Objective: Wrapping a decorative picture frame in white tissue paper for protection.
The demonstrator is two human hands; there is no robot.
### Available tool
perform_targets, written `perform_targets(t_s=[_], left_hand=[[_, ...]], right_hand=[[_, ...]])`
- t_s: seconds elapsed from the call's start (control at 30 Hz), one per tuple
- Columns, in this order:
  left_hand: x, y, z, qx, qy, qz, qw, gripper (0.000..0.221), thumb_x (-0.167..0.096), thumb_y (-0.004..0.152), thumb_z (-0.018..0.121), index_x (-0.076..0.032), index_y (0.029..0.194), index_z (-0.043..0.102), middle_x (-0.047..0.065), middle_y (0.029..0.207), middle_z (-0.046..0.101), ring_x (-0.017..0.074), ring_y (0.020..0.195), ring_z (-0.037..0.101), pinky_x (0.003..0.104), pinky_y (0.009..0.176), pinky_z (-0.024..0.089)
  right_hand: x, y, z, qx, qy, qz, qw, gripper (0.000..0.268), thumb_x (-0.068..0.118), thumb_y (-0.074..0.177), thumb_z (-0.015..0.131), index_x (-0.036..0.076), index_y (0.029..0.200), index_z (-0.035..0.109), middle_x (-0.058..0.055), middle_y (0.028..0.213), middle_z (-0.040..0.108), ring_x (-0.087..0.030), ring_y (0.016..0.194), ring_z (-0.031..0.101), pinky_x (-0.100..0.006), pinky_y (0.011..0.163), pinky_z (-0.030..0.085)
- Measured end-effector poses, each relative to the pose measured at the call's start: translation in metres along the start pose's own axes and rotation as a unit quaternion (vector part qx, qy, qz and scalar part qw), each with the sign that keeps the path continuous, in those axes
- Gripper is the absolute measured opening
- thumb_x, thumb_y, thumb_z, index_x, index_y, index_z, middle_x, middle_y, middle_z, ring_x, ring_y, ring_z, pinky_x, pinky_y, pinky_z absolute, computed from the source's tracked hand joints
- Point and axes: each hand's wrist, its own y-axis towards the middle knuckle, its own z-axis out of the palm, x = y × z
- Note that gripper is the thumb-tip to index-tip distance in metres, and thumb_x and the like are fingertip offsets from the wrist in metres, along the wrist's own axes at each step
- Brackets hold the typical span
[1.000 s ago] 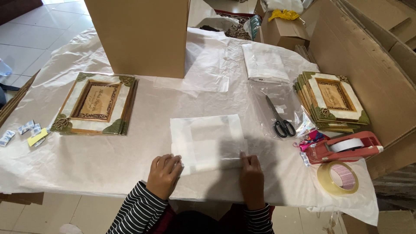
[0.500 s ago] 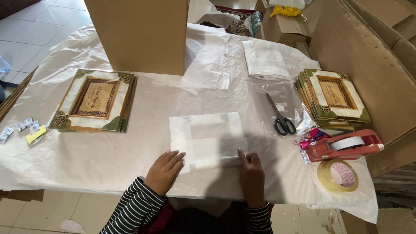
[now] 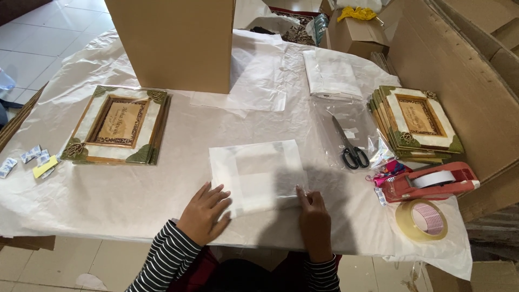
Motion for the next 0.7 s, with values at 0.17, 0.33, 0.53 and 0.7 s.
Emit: perform_targets(t_s=[0.17, 0.33, 0.53, 0.7], left_hand=[[-0.023, 0.000, 0.027, 0.001, 0.137, -0.032, 0.990, 0.056, -0.046, 0.100, 0.054, -0.025, 0.151, 0.047, 0.021, 0.117, 0.063, 0.0426, 0.123, 0.058, 0.064, 0.113, 0.037], [-0.029, -0.014, 0.055, -0.047, 0.207, -0.043, 0.976, 0.061, -0.045, 0.098, 0.060, -0.032, 0.154, 0.041, 0.022, 0.138, 0.049, 0.0458, 0.139, 0.045, 0.070, 0.115, 0.033], [-0.055, -0.003, 0.048, -0.046, 0.086, -0.145, 0.985, 0.047, -0.030, 0.097, 0.061, -0.027, 0.144, 0.052, 0.021, 0.142, 0.048, 0.0437, 0.146, 0.036, 0.074, 0.114, 0.027], [-0.065, 0.006, 0.043, -0.087, 0.088, -0.114, 0.986, 0.041, -0.026, 0.097, 0.058, -0.015, 0.137, 0.058, 0.003, 0.152, 0.053, 0.0315, 0.150, 0.038, 0.071, 0.119, 0.023]], right_hand=[[0.002, -0.001, -0.004, -0.009, -0.020, -0.024, 0.999, 0.066, -0.015, 0.083, 0.060, 0.010, 0.144, 0.059, -0.011, 0.100, 0.057, -0.025, 0.079, 0.062, -0.035, 0.055, 0.059], [-0.002, -0.004, 0.001, -0.034, -0.011, -0.029, 0.999, 0.064, -0.014, 0.084, 0.059, 0.011, 0.143, 0.061, -0.012, 0.100, 0.057, -0.027, 0.078, 0.062, -0.036, 0.055, 0.056], [0.004, 0.002, -0.012, -0.047, 0.005, -0.038, 0.998, 0.056, -0.014, 0.087, 0.058, 0.006, 0.139, 0.062, -0.015, 0.101, 0.060, -0.029, 0.082, 0.064, -0.037, 0.061, 0.057], [0.006, 0.003, -0.013, -0.048, 0.058, -0.014, 0.997, 0.059, -0.015, 0.081, 0.061, 0.007, 0.136, 0.065, -0.015, 0.103, 0.060, -0.030, 0.086, 0.067, -0.039, 0.066, 0.060]])
